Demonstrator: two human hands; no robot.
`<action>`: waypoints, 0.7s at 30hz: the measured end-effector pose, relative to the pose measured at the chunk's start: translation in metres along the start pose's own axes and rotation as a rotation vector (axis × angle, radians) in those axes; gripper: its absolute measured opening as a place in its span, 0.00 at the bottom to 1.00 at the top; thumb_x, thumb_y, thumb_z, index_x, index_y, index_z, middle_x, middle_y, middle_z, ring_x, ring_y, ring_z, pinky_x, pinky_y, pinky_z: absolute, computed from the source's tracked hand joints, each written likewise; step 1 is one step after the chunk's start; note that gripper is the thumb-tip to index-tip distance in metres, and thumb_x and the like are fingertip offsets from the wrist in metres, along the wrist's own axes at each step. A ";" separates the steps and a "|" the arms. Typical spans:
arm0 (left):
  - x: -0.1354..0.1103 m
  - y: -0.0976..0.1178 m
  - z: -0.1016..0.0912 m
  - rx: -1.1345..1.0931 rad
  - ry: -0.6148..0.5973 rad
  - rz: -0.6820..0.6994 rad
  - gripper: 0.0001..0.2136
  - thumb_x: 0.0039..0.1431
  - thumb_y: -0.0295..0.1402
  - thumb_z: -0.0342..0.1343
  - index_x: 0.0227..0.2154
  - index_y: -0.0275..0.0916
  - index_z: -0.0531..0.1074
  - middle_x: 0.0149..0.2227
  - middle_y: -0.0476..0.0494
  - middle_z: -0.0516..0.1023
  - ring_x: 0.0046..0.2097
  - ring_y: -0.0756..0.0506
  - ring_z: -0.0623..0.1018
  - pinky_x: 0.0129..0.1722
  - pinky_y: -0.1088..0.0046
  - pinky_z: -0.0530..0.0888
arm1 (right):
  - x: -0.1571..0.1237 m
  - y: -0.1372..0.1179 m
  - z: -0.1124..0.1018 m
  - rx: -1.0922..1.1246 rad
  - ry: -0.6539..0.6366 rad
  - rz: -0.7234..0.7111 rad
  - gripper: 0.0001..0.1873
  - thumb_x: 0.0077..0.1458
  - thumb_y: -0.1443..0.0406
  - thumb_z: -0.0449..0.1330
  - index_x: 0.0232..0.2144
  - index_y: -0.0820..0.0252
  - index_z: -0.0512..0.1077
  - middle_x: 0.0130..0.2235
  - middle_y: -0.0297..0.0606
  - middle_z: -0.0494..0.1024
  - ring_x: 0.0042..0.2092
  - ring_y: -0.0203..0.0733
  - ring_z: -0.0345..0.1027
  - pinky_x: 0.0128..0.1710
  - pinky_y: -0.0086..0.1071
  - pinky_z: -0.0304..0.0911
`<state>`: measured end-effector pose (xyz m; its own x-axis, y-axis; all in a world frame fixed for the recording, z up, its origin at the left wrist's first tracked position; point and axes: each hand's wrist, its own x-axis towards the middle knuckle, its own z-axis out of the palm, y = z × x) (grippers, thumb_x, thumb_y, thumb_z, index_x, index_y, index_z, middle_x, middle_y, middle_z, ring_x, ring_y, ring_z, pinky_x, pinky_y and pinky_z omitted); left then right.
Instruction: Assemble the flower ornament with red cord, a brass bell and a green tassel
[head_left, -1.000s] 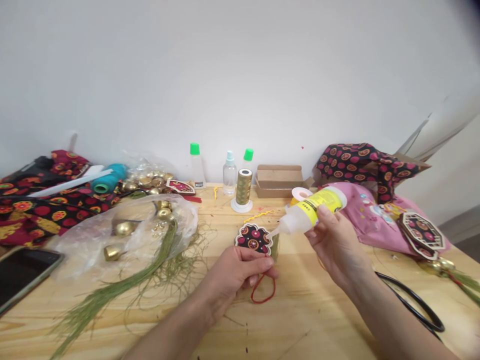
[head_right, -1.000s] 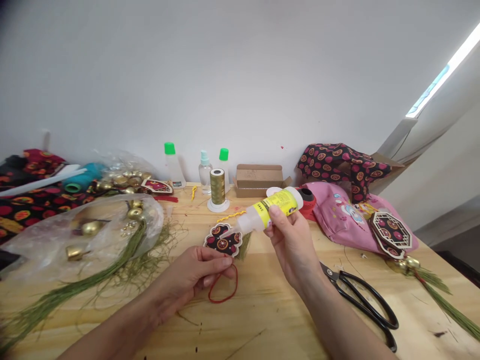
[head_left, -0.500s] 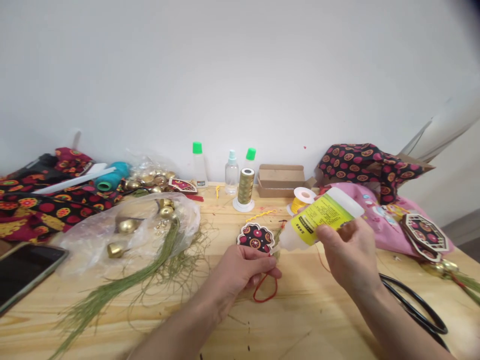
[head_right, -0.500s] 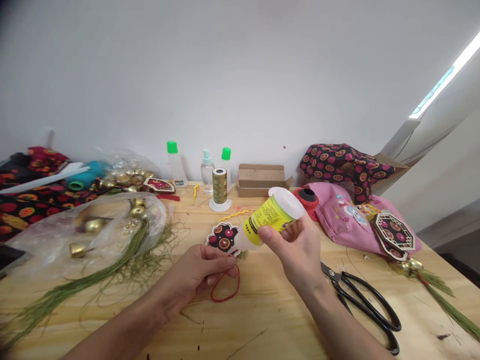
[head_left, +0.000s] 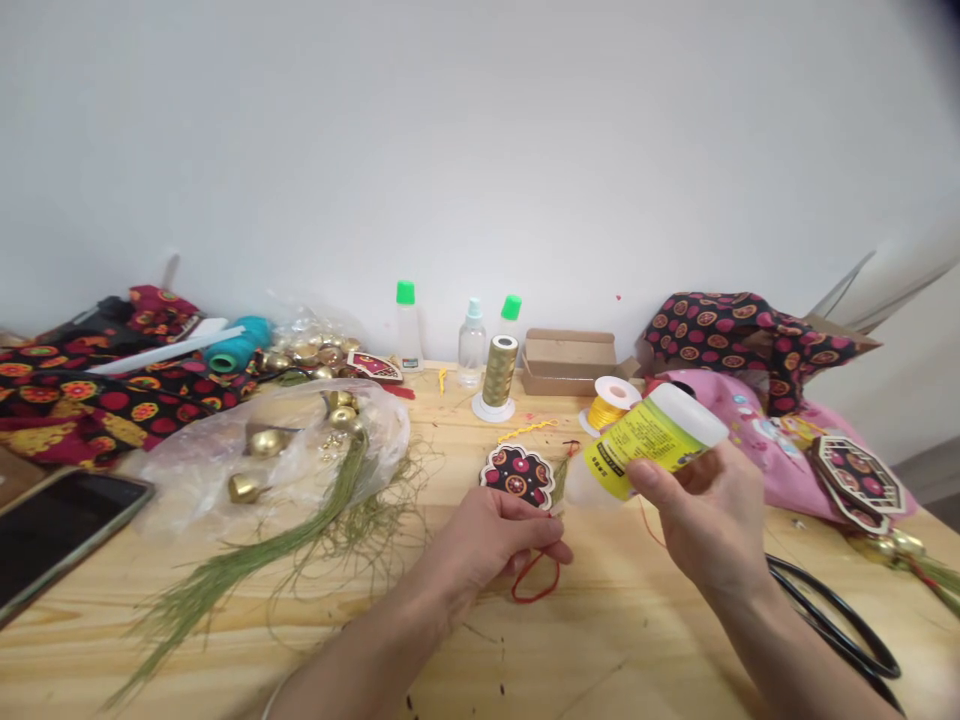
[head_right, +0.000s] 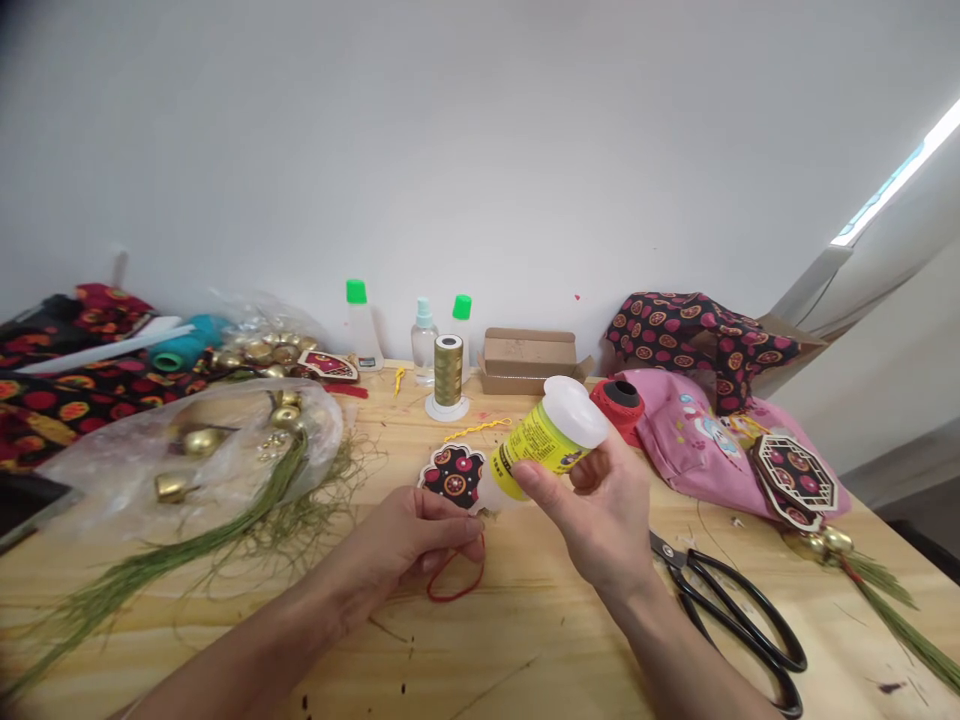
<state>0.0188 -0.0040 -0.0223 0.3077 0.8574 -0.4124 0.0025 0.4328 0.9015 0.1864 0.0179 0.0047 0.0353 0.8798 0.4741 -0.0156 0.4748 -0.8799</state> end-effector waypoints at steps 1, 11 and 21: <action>0.000 0.000 0.000 -0.007 0.003 -0.001 0.11 0.41 0.38 0.59 0.17 0.32 0.75 0.08 0.57 0.57 0.15 0.56 0.53 0.17 0.76 0.49 | 0.000 0.000 -0.001 0.001 0.003 0.004 0.25 0.40 0.65 0.65 0.43 0.57 0.67 0.37 0.38 0.76 0.35 0.44 0.71 0.33 0.34 0.69; 0.001 0.000 0.000 -0.060 -0.004 0.030 0.10 0.40 0.36 0.61 0.16 0.32 0.75 0.08 0.56 0.59 0.16 0.56 0.54 0.18 0.77 0.50 | 0.006 0.007 -0.005 0.037 0.082 0.074 0.22 0.39 0.63 0.65 0.40 0.60 0.69 0.38 0.41 0.75 0.38 0.47 0.70 0.35 0.38 0.68; 0.001 -0.002 0.000 -0.085 -0.003 0.043 0.10 0.40 0.36 0.61 0.17 0.31 0.75 0.09 0.55 0.61 0.15 0.57 0.53 0.18 0.77 0.50 | 0.009 0.007 -0.001 0.108 0.141 0.145 0.20 0.37 0.63 0.66 0.36 0.60 0.70 0.33 0.39 0.76 0.34 0.44 0.70 0.31 0.35 0.67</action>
<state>0.0192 -0.0037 -0.0242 0.3083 0.8751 -0.3731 -0.0919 0.4178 0.9039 0.1874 0.0289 0.0023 0.1638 0.9305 0.3277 -0.1371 0.3504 -0.9265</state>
